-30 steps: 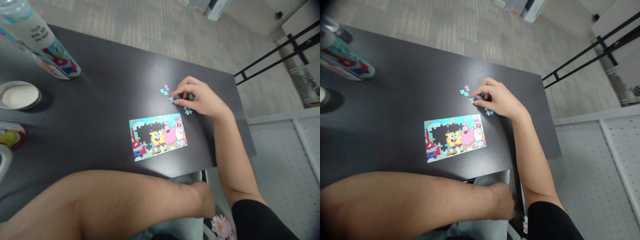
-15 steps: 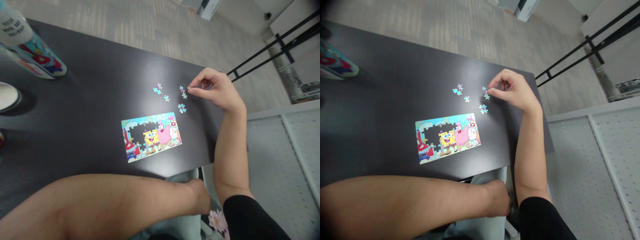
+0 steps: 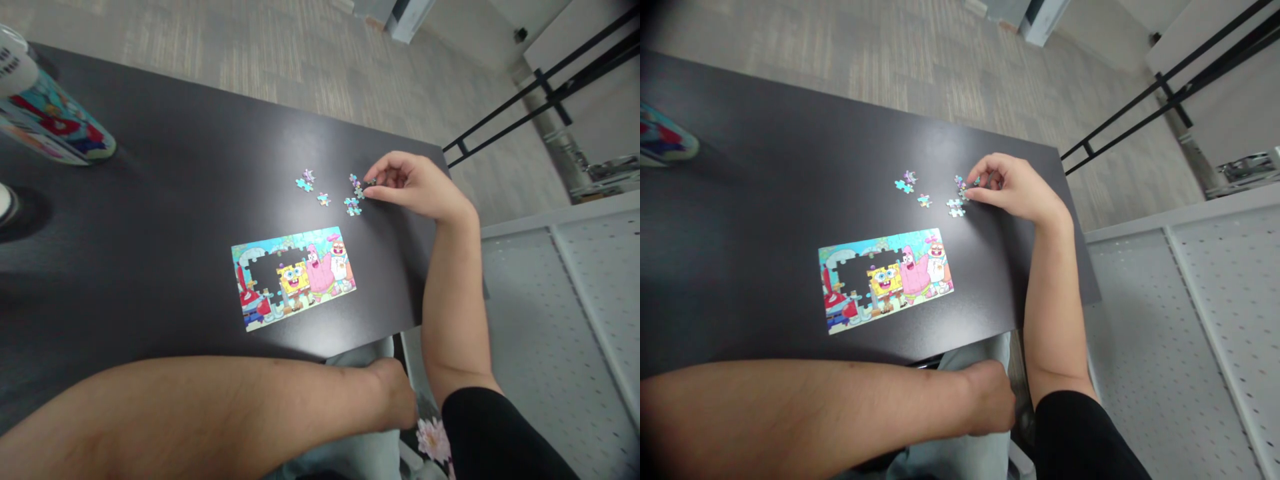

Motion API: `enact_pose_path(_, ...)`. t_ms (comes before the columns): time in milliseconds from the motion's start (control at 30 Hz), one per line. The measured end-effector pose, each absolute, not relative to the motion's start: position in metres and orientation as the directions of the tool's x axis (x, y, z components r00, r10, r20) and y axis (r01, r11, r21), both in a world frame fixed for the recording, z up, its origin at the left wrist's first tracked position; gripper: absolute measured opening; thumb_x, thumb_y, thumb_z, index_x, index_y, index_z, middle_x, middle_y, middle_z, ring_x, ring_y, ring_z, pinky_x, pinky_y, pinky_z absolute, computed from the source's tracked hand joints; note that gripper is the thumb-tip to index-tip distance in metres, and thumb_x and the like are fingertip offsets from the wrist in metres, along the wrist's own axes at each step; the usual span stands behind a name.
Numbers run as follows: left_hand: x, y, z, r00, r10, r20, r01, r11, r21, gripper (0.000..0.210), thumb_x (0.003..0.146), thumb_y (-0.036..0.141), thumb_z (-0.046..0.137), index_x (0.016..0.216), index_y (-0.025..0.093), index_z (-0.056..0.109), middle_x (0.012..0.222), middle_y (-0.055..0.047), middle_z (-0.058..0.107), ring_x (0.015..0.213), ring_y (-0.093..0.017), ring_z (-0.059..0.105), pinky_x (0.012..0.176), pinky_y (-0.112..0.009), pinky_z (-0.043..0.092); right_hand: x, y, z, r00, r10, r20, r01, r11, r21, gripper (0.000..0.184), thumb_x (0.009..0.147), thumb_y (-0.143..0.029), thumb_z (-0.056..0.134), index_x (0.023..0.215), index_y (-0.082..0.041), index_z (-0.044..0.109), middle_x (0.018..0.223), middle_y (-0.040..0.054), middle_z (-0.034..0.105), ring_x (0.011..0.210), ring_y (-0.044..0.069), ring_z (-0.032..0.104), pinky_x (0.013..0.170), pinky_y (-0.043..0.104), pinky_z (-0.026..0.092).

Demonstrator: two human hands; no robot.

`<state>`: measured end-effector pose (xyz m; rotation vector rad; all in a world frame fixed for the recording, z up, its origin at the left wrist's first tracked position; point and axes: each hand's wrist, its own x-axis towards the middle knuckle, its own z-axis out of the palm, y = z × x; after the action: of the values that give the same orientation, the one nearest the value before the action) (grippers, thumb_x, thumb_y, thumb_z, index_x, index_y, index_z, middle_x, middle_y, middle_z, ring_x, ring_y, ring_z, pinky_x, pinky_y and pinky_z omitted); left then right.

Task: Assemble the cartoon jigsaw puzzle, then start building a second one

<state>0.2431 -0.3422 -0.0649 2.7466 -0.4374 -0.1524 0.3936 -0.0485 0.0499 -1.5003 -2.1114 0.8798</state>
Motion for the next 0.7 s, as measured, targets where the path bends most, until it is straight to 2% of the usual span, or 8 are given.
enact_pose_path(133, 0.245, -0.344, -0.063, 0.947, -0.314, -0.069, -0.269, -0.892, 0.363, 0.024, 0.102, 0.019, 0.097, 0.092, 0.040, 0.100, 0.118, 0.007, 0.101, 0.047, -0.015, 0.054, 0.048, -0.040, 0.045, 0.399, -0.045, 0.040, -0.341, 0.939, 0.038, 0.702, 0.281, -0.655, 0.045, 0.084, -0.065, 0.117, 0.105, -0.031, 0.097, 0.101, 0.0041, 0.087, 0.079, 0.023, 0.066, 0.076, 0.043, 0.056)
enact_pose_path(233, 0.246, -0.344, -0.062, 0.949, -0.308, -0.066, -0.262, -0.889, 0.375, 0.029, 0.102, 0.014, 0.094, 0.093, 0.041, 0.100, 0.110, 0.006, 0.100, 0.047, -0.015, 0.055, 0.049, -0.039, 0.043, 0.397, -0.044, 0.036, -0.342, 0.939, 0.026, 0.712, 0.278, -0.645, 0.047, 0.085, -0.073, 0.116, 0.101, -0.032, 0.098, 0.098, 0.0051, 0.088, 0.080, 0.025, 0.070, 0.075, 0.044, 0.060)
enact_pose_path(400, 0.248, -0.343, -0.062, 0.949, -0.309, -0.061, -0.256, -0.871, 0.420, 0.027, 0.096, 0.012, 0.094, 0.095, 0.038, 0.101, 0.112, 0.002, 0.100, 0.067, -0.016, 0.077, 0.053, -0.037, 0.047, 0.395, -0.046, 0.038, -0.321, 0.947, 0.000, 0.724, 0.246, -0.644, 0.054, 0.082, -0.079, 0.118, 0.096, -0.032, 0.094, 0.091, 0.0049, 0.088, 0.081, 0.027, 0.075, 0.076, 0.046, 0.066)
enact_pose_path(533, 0.251, -0.345, -0.066, 0.947, -0.312, -0.081, -0.240, -0.851, 0.468, 0.020, 0.097, 0.016, 0.096, 0.095, 0.035, 0.099, 0.115, 0.000, 0.099, 0.082, -0.017, 0.085, 0.060, -0.034, 0.057, 0.393, -0.047, 0.040, -0.316, 0.947, -0.051, 0.701, 0.197, -0.685, 0.055, 0.079, -0.072, 0.122, 0.095, -0.031, 0.090, 0.088, 0.0034, 0.087, 0.082, 0.026, 0.077, 0.076, 0.045, 0.068)
enact_pose_path(633, 0.253, -0.349, -0.071, 0.957, -0.281, -0.071, -0.214, -0.851, 0.479, 0.006, 0.109, 0.026, 0.098, 0.113, 0.028, 0.095, 0.123, -0.003, 0.095, 0.098, -0.018, 0.087, 0.083, -0.032, 0.072, 0.390, -0.048, 0.038, -0.331, 0.943, -0.043, 0.641, 0.191, -0.744, 0.051, 0.081, -0.063, 0.122, 0.096, -0.030, 0.087, 0.092, 0.0038, 0.086, 0.083, 0.026, 0.075, 0.079, 0.046, 0.069)
enact_pose_path(700, 0.254, -0.352, -0.072, 0.990, -0.128, -0.057, -0.090, -0.892, 0.443, 0.024, 0.116, 0.041, 0.095, 0.132, 0.025, 0.089, 0.135, -0.007, 0.090, 0.111, -0.022, 0.087, 0.094, -0.037, 0.077, 0.388, -0.048, 0.038, -0.351, 0.936, -0.026, 0.579, 0.195, -0.792, 0.047, 0.080, -0.055, 0.123, 0.100, -0.031, 0.088, 0.097, 0.0041, 0.086, 0.086, 0.026, 0.075, 0.082, 0.047, 0.069)
